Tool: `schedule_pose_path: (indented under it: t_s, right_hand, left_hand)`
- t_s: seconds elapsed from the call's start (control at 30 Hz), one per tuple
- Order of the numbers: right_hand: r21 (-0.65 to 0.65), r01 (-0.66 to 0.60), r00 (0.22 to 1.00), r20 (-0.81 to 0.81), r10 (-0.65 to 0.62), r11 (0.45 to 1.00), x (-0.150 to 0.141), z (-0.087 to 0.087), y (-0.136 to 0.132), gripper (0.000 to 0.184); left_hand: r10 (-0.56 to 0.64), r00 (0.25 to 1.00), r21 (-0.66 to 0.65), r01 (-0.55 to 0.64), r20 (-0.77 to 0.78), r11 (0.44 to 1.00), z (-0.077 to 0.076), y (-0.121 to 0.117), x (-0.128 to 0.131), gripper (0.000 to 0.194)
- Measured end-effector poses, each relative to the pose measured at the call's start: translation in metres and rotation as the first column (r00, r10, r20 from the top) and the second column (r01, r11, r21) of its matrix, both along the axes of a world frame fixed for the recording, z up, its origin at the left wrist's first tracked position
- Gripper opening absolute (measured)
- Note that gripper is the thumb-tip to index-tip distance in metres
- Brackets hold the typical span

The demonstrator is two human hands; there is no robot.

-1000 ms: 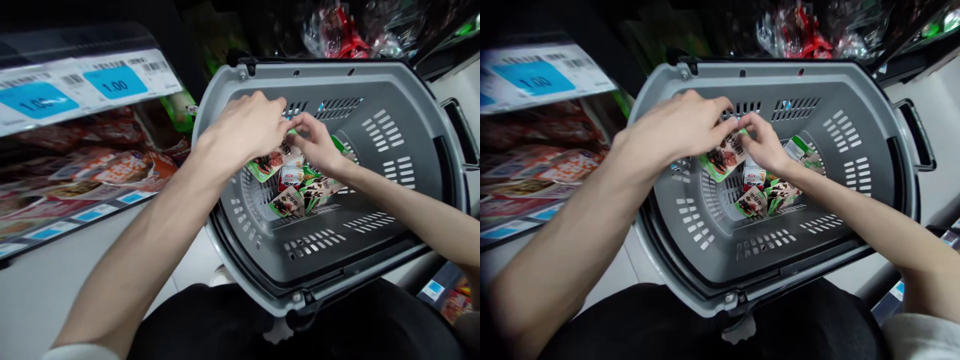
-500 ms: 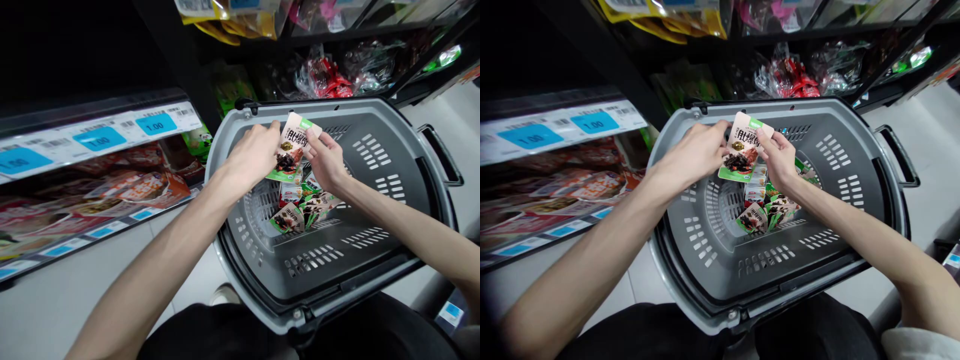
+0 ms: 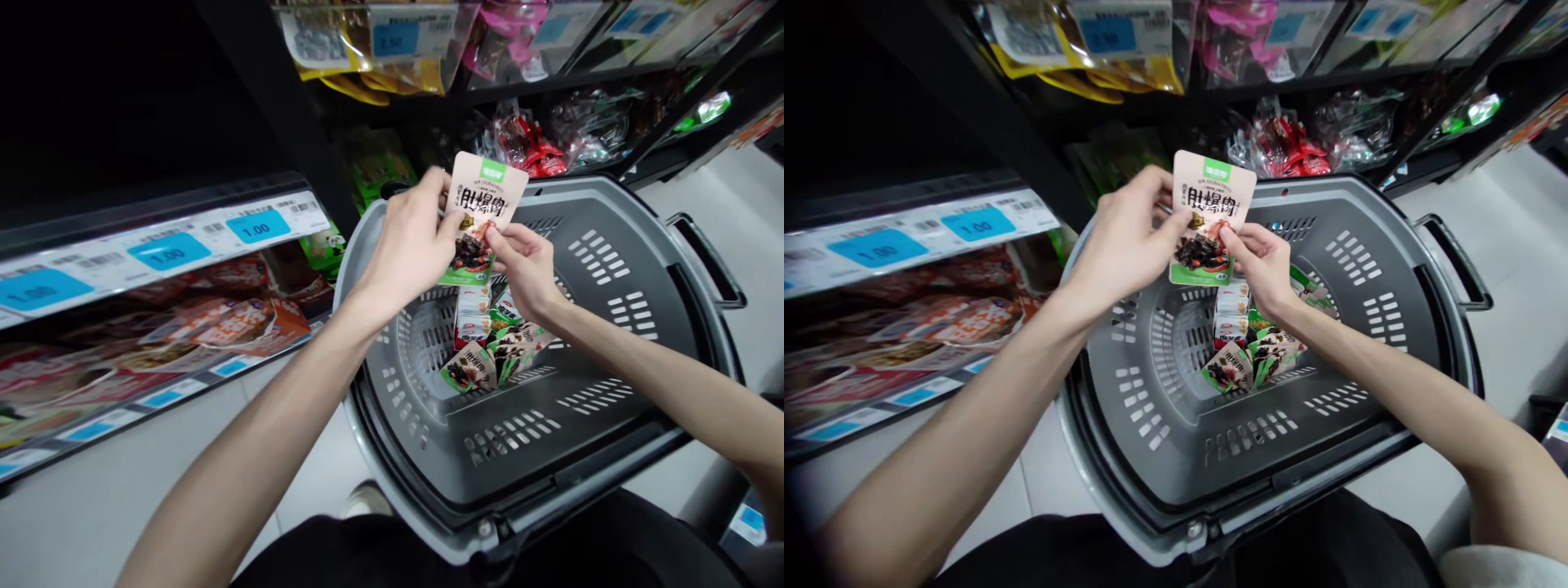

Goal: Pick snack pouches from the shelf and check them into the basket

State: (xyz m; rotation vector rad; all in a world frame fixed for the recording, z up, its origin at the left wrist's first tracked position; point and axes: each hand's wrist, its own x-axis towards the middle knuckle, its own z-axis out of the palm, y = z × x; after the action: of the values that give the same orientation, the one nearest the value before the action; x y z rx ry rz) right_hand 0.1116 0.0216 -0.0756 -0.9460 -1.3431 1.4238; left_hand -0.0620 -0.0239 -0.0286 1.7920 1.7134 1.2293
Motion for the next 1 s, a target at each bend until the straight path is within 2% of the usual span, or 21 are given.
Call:
schedule_pose_path:
  t_s: [0.13,0.33,0.43,0.73,1.0]
  right_hand:
    - [0.113,-0.015,0.999,0.036,0.011,0.993,-0.004,0.005,-0.005,0.034]
    - [0.136,-0.004,0.999,0.035,-0.001,0.991,-0.005,0.004,-0.004,0.037]
    - [0.117,-0.012,1.0,0.028,0.009,0.993,-0.006,0.003,-0.004,0.039]
    - [0.055,-0.002,1.0,0.027,0.0,0.998,-0.008,0.007,-0.007,0.037]
    - [0.064,0.007,0.999,0.036,-0.009,0.998,-0.008,0.01,-0.01,0.039]
  left_hand:
    - [-0.052,0.969,0.047,0.042,0.241,0.998,-0.002,0.006,-0.005,0.015]
    - [-0.11,0.908,0.049,0.099,0.405,0.994,-0.012,0.01,-0.01,0.014]
    - [-0.106,0.905,0.031,0.103,0.411,0.994,-0.011,0.008,-0.01,0.012]
    - [-0.047,0.955,-0.049,0.064,0.292,0.997,-0.005,0.003,-0.008,0.014]
    - [-0.023,0.952,-0.076,0.049,0.307,0.996,-0.004,0.003,-0.009,0.012]
